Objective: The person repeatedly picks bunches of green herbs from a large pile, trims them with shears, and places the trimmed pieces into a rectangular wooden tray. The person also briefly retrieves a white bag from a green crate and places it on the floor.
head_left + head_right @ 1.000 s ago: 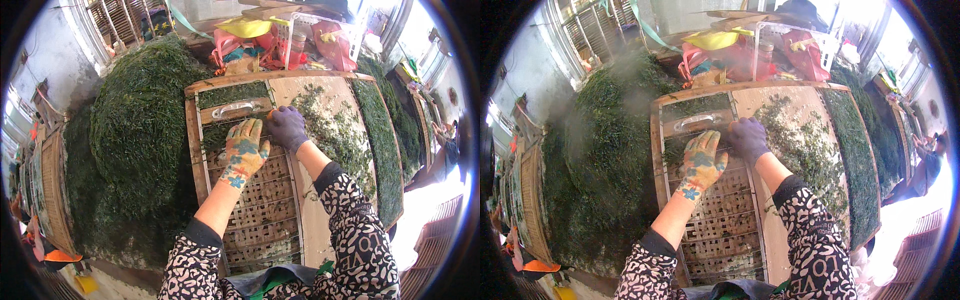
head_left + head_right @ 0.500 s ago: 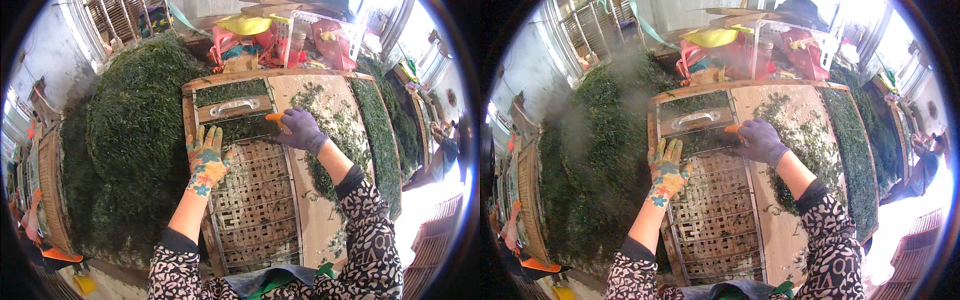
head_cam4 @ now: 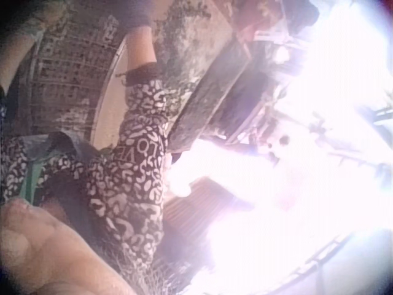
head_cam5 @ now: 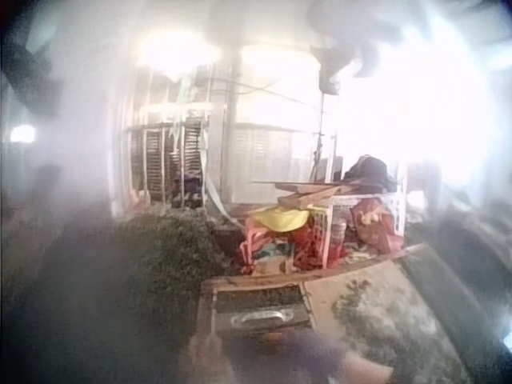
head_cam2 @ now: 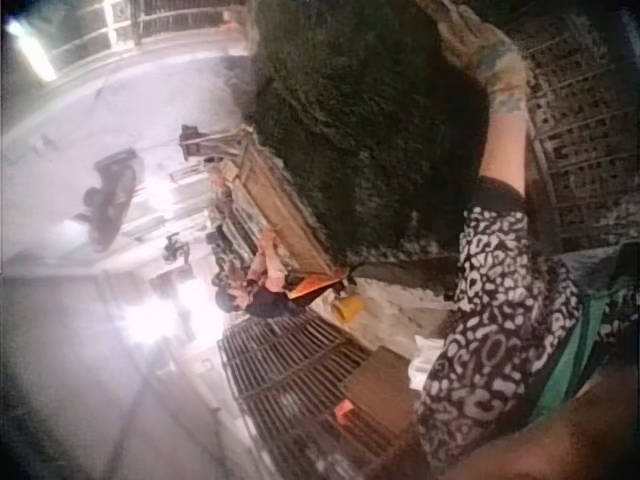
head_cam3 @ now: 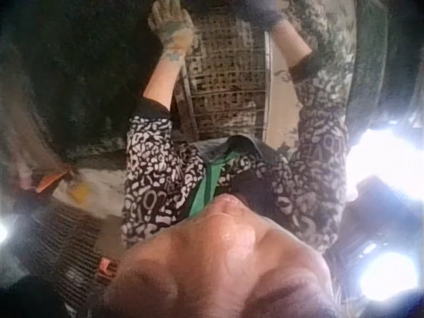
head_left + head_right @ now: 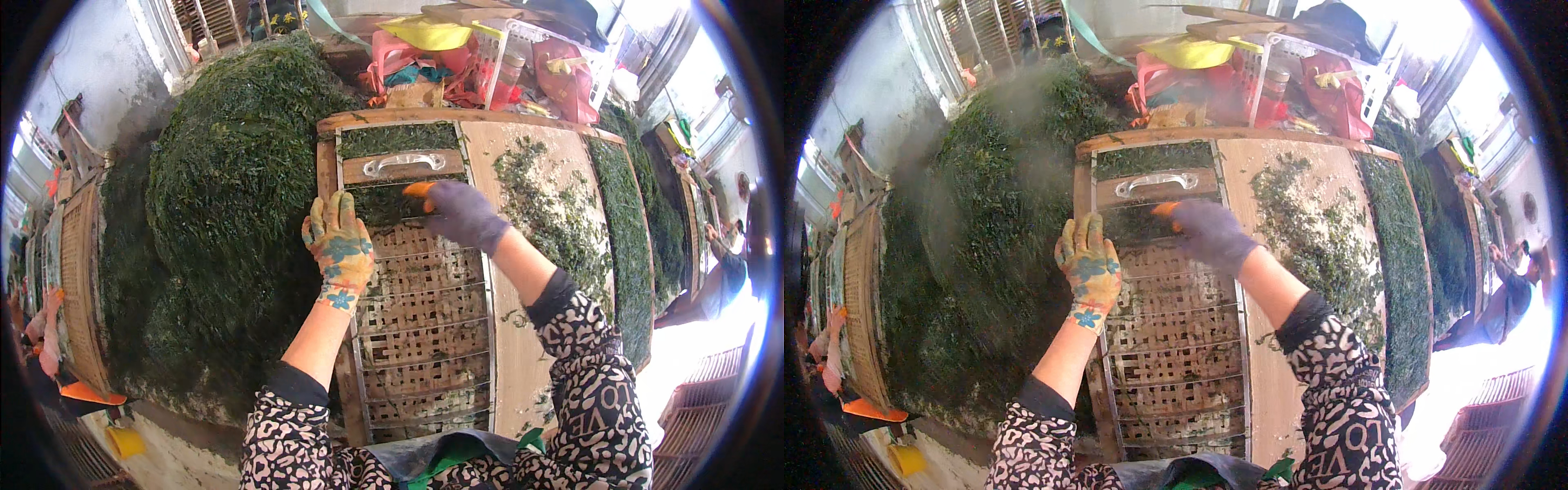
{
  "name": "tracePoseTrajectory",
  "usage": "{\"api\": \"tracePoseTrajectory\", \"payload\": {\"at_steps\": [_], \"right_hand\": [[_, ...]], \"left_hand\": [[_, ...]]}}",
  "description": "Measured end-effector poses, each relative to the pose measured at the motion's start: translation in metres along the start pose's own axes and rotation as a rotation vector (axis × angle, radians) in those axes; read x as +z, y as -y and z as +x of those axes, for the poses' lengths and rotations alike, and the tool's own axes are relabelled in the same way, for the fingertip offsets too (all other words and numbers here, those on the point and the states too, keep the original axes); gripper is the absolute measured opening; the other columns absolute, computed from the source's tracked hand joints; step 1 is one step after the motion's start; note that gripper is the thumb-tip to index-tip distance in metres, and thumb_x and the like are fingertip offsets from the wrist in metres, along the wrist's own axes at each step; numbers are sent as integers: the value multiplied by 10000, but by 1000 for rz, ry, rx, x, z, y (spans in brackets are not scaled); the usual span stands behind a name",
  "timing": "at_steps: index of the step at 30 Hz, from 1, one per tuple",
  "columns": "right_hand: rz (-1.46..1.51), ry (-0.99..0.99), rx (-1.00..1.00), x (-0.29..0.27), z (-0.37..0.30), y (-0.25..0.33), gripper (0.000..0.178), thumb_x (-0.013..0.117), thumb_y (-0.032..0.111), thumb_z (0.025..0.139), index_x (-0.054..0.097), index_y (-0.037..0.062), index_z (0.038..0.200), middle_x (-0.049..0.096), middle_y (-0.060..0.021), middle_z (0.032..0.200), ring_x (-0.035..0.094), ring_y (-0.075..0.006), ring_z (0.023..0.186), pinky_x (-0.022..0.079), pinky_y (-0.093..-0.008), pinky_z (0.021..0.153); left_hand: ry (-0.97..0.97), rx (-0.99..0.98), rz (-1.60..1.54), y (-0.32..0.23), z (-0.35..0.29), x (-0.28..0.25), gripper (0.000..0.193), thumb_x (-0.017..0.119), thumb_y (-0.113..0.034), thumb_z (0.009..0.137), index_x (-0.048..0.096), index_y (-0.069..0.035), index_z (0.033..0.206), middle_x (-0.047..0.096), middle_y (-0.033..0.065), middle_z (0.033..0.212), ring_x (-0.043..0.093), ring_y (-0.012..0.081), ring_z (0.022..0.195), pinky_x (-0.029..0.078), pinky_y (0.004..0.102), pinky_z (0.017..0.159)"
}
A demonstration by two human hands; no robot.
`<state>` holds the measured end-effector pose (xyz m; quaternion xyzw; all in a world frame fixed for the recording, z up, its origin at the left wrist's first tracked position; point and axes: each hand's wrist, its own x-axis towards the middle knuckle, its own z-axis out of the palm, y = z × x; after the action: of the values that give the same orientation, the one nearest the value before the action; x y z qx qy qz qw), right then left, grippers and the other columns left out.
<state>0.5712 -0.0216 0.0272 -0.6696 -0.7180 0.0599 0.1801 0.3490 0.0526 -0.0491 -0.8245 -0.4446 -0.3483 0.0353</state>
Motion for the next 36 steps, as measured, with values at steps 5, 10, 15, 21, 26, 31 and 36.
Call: {"api": "tracePoseTrajectory", "payload": {"at_steps": [5,10,15,21,26,31,36], "right_hand": [[-17,-92,-137,63,36,29,268,707,307,864,688,168,1092,664,-86,1056,672,-344,936,559,-451,789],[-16,-158,124,70,40,44,265,604,351,938,697,171,1109,672,-95,1012,672,-359,918,556,-466,797],[-231,-247,232,17,-17,11,408,631,354,926,628,122,1262,679,-99,1133,607,-291,1142,422,-458,1005],[-351,-333,134,35,-46,-10,491,570,394,967,562,112,1369,608,-79,1350,507,-254,1324,319,-497,1119],[-292,-318,177,39,-44,-11,485,564,399,974,574,94,1351,616,-90,1320,496,-249,1322,314,-489,1121],[-283,-356,161,31,-48,-9,471,581,401,962,595,92,1317,621,-87,1302,511,-247,1296,334,-478,1101],[-205,-297,195,34,-48,-14,497,576,425,963,589,97,1337,614,-93,1334,501,-266,1322,302,-487,1140]], "left_hand": [[-21,0,-34,-1,1,-2,439,597,-175,900,586,-96,1332,555,76,1413,444,302,1363,280,509,1140],[50,234,47,-2,3,-7,403,627,-224,875,653,-82,1251,646,64,1300,479,294,1337,283,519,1144],[161,223,93,-6,1,-8,496,673,-402,858,675,-63,1221,668,100,1283,522,280,1315,302,519,1136],[236,71,-27,-2,12,-20,795,682,-485,857,447,-27,1463,525,173,1431,473,307,1356,286,516,1147],[571,81,188,17,49,-40,552,726,-395,824,626,-51,1244,715,172,1036,699,331,888,549,437,825],[712,-217,-509,23,86,-41,334,786,-233,822,670,-35,1065,722,119,889,711,254,810,569,359,725],[537,-512,-1169,15,83,-30,286,740,-245,936,669,-4,1072,706,72,919,694,174,790,573,281,715]]}}
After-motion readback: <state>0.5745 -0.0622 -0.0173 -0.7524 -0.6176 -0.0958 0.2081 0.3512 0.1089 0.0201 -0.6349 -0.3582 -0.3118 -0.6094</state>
